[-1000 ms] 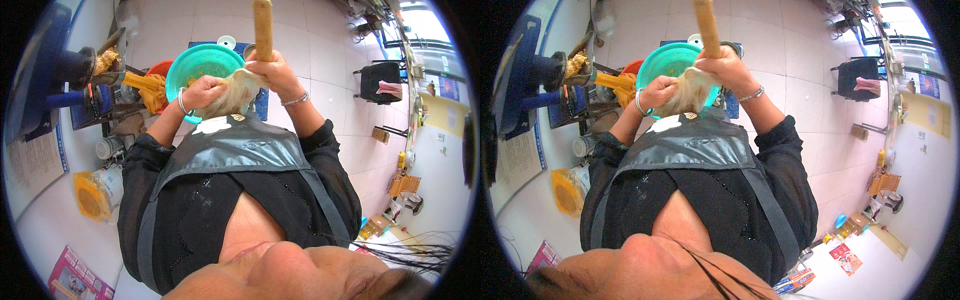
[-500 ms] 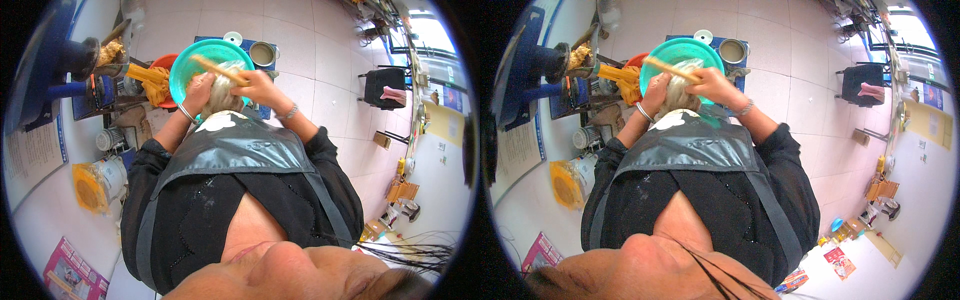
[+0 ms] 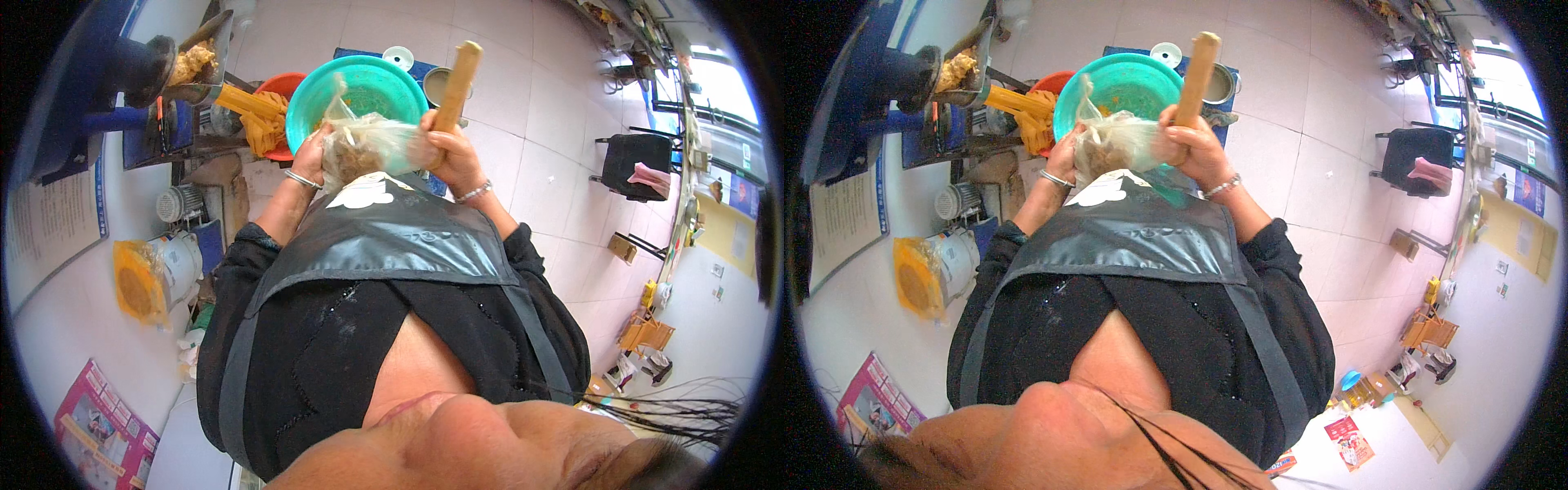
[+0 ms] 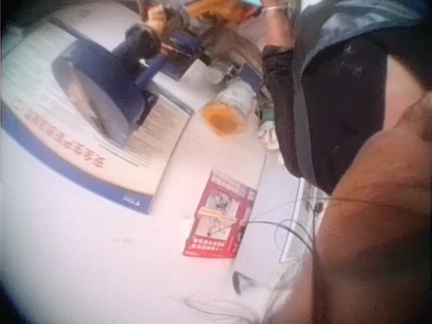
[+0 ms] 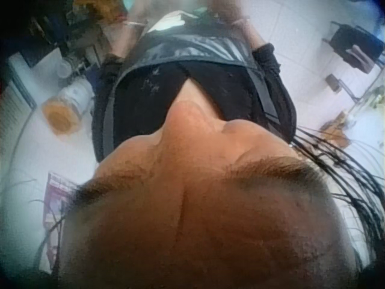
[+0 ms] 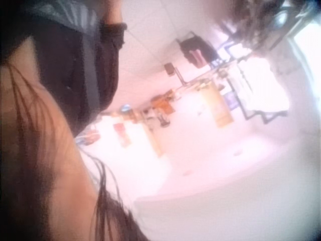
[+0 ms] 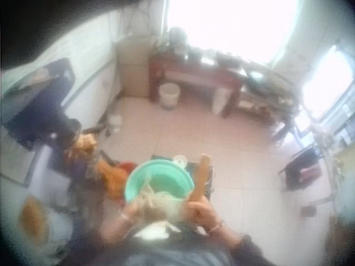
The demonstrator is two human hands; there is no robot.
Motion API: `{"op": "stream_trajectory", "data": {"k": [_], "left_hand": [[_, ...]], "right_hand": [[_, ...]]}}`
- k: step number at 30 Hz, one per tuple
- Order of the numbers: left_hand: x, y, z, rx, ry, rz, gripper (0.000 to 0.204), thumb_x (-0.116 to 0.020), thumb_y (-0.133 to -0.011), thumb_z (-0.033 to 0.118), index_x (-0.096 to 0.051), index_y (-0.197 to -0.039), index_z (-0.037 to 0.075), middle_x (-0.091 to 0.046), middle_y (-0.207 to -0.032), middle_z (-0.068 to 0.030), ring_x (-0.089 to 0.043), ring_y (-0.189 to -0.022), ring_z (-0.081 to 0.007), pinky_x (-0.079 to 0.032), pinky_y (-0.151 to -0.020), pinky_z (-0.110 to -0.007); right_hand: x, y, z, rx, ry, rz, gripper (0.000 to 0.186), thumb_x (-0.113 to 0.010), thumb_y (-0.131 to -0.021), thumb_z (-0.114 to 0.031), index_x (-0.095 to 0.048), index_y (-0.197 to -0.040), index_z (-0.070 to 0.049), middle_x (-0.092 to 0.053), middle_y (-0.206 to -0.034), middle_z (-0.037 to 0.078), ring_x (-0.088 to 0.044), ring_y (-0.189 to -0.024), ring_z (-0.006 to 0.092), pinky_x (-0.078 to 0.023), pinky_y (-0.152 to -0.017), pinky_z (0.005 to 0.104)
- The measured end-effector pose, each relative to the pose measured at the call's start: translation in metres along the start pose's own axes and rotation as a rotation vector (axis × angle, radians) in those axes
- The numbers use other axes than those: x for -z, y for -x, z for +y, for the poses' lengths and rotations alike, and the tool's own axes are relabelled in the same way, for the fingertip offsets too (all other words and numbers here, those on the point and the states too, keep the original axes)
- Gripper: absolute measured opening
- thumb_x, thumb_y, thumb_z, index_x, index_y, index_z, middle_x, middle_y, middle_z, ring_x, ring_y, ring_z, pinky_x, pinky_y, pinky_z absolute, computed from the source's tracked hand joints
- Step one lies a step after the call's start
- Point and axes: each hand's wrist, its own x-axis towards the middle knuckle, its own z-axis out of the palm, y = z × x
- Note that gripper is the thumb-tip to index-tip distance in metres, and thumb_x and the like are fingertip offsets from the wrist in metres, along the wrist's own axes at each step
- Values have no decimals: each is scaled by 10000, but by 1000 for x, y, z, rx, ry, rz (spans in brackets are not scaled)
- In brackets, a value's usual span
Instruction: The person mixes a yellow dough in a green bowl using a wooden stick. They then feed the dough into a blue noodle-making machine, which extrudes noodles into a red bowl. The person uses the stick to push the dough and guide the noodles. Later, they retrieve a plastic bag from a refrigerator and add its contents to the dough.
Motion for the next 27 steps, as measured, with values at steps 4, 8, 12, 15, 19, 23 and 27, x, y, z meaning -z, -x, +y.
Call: {"op": "stream_trajectory", "data": {"k": [4,8,12,15,19,23,27], "left_hand": [[8,-1,14,-72,176,-10,518,-402,-994,412,-487,-1276,-14,-611,-1188,-135,-607,-1069,-251,-490,-945,-391],[16,-10,41,-257,-6,170,463,-431,-992,364,-523,-1230,-22,-628,-1144,-120,-632,-1000,-214,-520,-881,-345],[-34,0,45,-360,-293,62,423,-432,-995,336,-541,-1209,-13,-627,-1142,-118,-632,-999,-212,-524,-865,-337],[-44,-9,37,-198,10,-150,426,-416,-997,341,-538,-1210,-7,-616,-1164,-125,-623,-1023,-221,-517,-884,-355],[-14,-53,24,-245,73,-196,436,-408,-996,365,-528,-1216,7,-609,-1169,-123,-617,-1040,-229,-506,-908,-366],[-42,-65,15,-186,176,-83,484,-415,-986,444,-567,-1204,40,-635,-1104,-119,-633,-974,-251,-525,-864,-376],[-34,-100,-14,-141,260,-44,528,-374,-989,482,-539,-1254,56,-602,-1182,-117,-589,-1062,-260,-484,-926,-417]], "right_hand": [[6,30,-43,-34,156,63,423,-600,-858,-63,-520,-1258,45,-451,-603,-41,-396,-489,61,-328,-455,221],[-4,33,-51,156,894,437,283,-594,-880,-79,-628,-1142,23,-568,-693,-4,-448,-530,36,-342,-456,193],[-46,-10,-26,424,1270,84,354,-605,-867,-50,-592,-1219,-11,-620,-1179,96,-587,-764,135,-489,-666,263],[-40,-50,-6,601,1545,-70,329,-640,-840,-66,-602,-1162,-11,-636,-1114,172,-654,-836,283,-516,-736,359],[-48,-40,-21,328,1789,7,235,-649,-805,-65,-630,-1036,-26,-642,-906,187,-645,-788,328,-513,-693,370],[-48,-20,-20,262,1857,-39,146,-647,-782,-58,-613,-919,-21,-624,-796,172,-635,-741,342,-508,-625,385],[-31,-14,-2,104,1857,77,144,-634,-785,-91,-577,-906,-40,-624,-779,171,-630,-706,359,-501,-594,426]]}}
